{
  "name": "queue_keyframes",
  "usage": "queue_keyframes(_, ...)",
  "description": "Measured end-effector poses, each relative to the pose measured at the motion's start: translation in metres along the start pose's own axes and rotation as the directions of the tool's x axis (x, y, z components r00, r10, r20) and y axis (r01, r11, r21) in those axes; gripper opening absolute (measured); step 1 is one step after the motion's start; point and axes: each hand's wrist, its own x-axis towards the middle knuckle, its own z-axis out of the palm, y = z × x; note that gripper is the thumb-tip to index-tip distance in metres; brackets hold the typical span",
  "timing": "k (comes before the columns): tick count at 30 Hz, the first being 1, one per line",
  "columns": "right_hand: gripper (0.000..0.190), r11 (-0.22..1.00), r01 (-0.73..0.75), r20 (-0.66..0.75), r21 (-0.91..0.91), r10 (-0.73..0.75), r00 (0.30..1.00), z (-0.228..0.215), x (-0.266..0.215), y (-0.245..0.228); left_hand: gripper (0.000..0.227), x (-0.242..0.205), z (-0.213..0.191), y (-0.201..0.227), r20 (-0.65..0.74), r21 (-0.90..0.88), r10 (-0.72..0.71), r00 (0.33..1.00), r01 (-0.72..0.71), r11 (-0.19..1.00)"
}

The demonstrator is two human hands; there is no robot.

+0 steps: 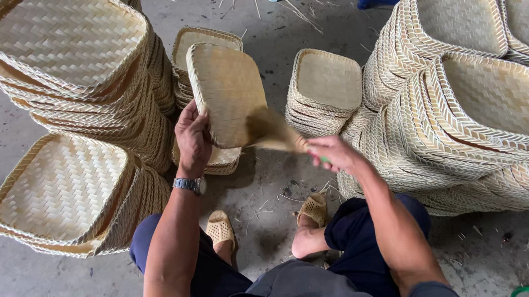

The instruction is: The person cleans woven bamboo baskets with a small whisk broom, brushing the interior and exterior of the baskets and then stacking them.

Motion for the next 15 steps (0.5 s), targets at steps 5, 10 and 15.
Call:
queue_keyframes(5, 0.043, 0.972, 0.008, -0.318, -0.236, -0.086, 0.944, -0.034, 0.011, -0.045, 0.038, -0.016, 0.036, 0.017, 0.115, 0.167, -0.166, 0.979, 0.146, 0.975)
queue_keyframes(10, 0.037, 0.821, 0.342, 0.097, -0.457, -0.336, 0.937, 0.018, -0.025, -0.052, 0.038, -0.011, 0.03, -0.01, 0.129, 0.214, -0.186, 0.974, 0.155, 0.964)
queue_keyframes(15, 0.025, 0.62, 0.22, 0.211, -0.753, -0.09, 0.973, 0.029, -0.039, 0.013, 0.037, -0.005, 0.015, -0.001, -0.023, 0.262, -0.055, 0.998, 0.059, 0.963)
